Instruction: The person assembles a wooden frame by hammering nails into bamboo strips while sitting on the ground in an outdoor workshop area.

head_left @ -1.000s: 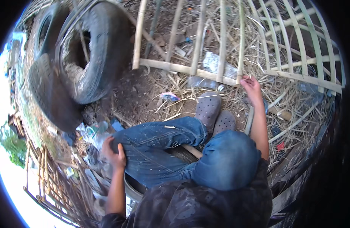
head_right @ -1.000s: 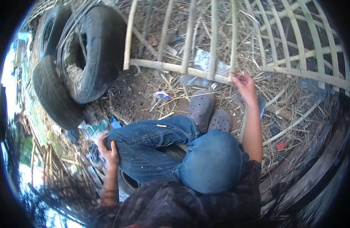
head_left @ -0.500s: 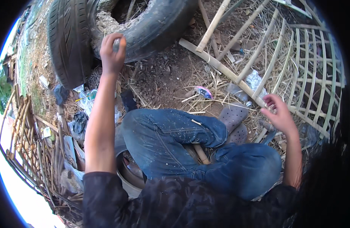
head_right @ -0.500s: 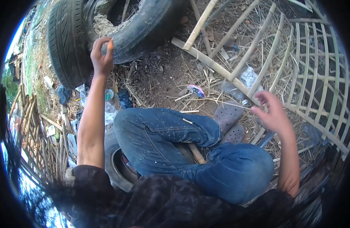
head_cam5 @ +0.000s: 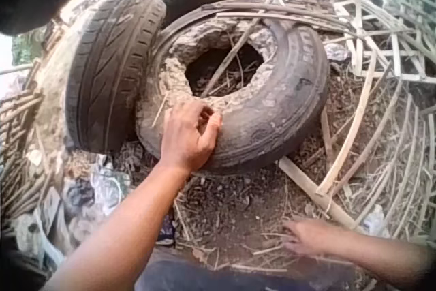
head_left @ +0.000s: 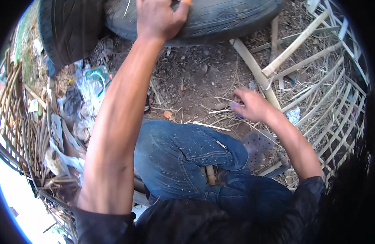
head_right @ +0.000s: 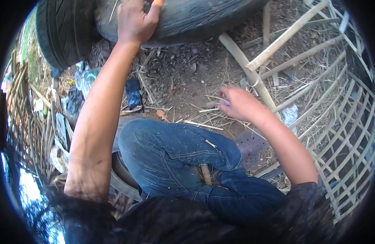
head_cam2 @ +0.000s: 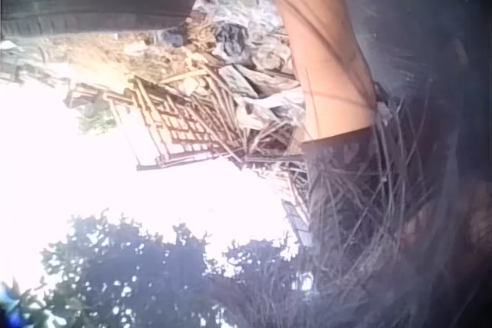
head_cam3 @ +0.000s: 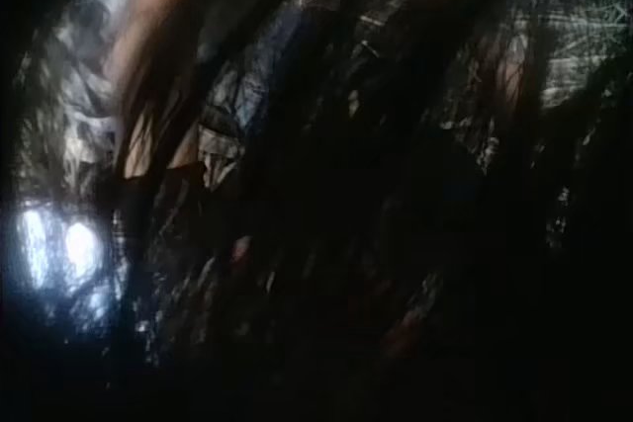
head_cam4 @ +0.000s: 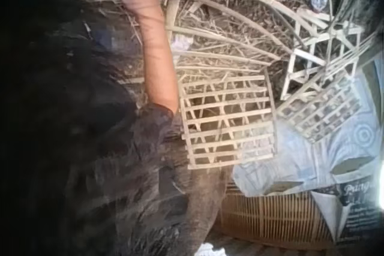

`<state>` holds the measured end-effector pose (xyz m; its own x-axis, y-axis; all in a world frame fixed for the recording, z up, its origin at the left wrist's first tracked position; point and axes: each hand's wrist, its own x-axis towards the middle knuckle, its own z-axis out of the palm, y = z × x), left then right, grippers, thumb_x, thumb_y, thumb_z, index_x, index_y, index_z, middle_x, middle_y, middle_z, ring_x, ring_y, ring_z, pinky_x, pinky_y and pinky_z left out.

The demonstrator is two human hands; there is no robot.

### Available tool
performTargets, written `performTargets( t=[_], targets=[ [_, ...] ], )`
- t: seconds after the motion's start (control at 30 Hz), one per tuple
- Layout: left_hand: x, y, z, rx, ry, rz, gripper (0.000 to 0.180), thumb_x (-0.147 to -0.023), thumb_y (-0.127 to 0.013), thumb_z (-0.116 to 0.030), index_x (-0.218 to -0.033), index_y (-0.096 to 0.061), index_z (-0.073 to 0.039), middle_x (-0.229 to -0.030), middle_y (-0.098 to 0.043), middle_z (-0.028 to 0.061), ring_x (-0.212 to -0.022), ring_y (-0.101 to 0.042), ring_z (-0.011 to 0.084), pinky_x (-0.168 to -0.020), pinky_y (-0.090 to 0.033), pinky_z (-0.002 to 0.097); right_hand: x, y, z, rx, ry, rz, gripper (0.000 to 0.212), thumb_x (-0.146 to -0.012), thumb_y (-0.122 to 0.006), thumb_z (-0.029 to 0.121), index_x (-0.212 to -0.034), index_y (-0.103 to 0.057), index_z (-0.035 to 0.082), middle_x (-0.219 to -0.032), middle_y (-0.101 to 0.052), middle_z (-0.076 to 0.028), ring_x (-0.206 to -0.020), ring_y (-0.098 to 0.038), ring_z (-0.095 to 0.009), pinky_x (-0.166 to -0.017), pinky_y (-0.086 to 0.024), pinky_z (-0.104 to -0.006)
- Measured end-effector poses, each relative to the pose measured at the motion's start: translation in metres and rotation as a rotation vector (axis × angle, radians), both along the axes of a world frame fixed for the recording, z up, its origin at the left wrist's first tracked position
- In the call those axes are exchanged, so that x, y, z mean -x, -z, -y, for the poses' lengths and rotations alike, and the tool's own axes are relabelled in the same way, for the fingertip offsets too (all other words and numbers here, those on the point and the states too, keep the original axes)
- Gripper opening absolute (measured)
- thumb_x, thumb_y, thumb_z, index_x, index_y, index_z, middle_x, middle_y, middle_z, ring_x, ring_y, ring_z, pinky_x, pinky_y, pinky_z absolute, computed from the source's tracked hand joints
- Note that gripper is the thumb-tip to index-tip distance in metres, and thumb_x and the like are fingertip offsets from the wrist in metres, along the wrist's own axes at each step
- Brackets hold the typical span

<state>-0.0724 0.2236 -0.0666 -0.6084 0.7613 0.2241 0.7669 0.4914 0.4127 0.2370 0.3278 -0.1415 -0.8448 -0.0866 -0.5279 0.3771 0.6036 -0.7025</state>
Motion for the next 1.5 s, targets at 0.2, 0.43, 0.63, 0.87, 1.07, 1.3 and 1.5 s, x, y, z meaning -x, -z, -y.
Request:
performTargets(
  t=[0.2,0.43,0.63,0.87,1.07,1.3,1.5],
  targets=[
    [0.002,0.002,0.012,-0.167,0.03,-0.14,0.02,-0.082,-0.063,-0.026,-0.078,-0.06,-0.006,-0.078,-0.06,0.0112,-0.081,-0.057,0.0309,-0.075,-0.04,0.0414,0.049,0.048,0.035,-0.253,0.091,-0.233,0.044,-0.08,-0.071,0.023,-0.116,-0.058,0.001,-0.119,-0.055,-0.022,-0.111,-0.056,-0.039,-0.093,-0.047,-0.0451],
    [-0.002,0.005,0.003,-0.196,0.044,-0.155,0.02,-0.08,-0.064,-0.024,-0.076,-0.059,-0.004,-0.078,-0.059,0.0138,-0.081,-0.057,0.0334,-0.074,-0.042,0.0422,0.074,0.081,0.065,-0.627,0.242,-0.357,0.06,-0.078,-0.072,0.031,-0.127,-0.054,0.002,-0.135,-0.047,-0.021,-0.13,-0.042,-0.036,-0.109,-0.032,-0.0535],
    [0.01,0.009,0.013,-0.116,0.059,-0.203,0.022,-0.084,-0.065,-0.027,-0.088,-0.065,-0.005,-0.086,-0.066,0.0134,-0.086,-0.062,0.0337,-0.078,-0.046,0.0419,0.065,0.062,0.064,-0.522,0.482,-0.407,0.062,-0.076,-0.072,0.023,-0.129,-0.05,-0.001,-0.135,-0.046,-0.026,-0.13,-0.04,-0.041,-0.108,-0.034,-0.0524],
    [0.017,0.023,0.011,-0.129,0.068,-0.216,0.024,-0.085,-0.065,-0.036,-0.088,-0.069,-0.013,-0.088,-0.068,0.0027,-0.093,-0.063,0.0248,-0.084,-0.042,0.0406,0.047,0.078,0.012,-0.721,0.746,-0.303,0.065,-0.075,-0.072,0.019,-0.131,-0.048,-0.004,-0.126,-0.052,-0.025,-0.121,-0.048,-0.041,-0.104,-0.036,-0.0516],
    [0.017,0.02,0.011,-0.162,0.09,-0.172,0.019,-0.085,-0.068,-0.028,-0.087,-0.068,-0.009,-0.086,-0.068,0.0077,-0.087,-0.064,0.0279,-0.081,-0.046,0.0387,0.049,0.072,0.022,-0.657,0.766,-0.234,0.063,-0.078,-0.071,0.023,-0.131,-0.049,-0.003,-0.121,-0.055,-0.021,-0.117,-0.051,-0.038,-0.101,-0.038,-0.0469],
    [0.013,0.022,0.01,-0.07,0.063,-0.149,0.021,-0.09,-0.064,-0.023,-0.096,-0.069,-0.004,-0.094,-0.069,0.0116,-0.091,-0.065,0.0259,-0.084,-0.047,0.0335,0.041,0.071,0.02,-0.52,0.782,-0.284,0.068,-0.075,-0.071,0.017,-0.131,-0.044,-0.009,-0.121,-0.053,-0.028,-0.12,-0.048,-0.044,-0.11,-0.028,-0.0593],
    [0.023,0.024,0.017,-0.068,0.07,-0.098,0.02,-0.092,-0.06,-0.019,-0.097,-0.067,-0.001,-0.092,-0.068,0.0105,-0.092,-0.064,0.0211,-0.086,-0.046,0.0312,0.029,0.058,0.028,-0.495,0.896,-0.49,0.054,-0.077,-0.069,0.014,-0.124,-0.051,-0.005,-0.13,-0.048,-0.027,-0.128,-0.043,-0.043,-0.111,-0.03,-0.0572]
  ],
)
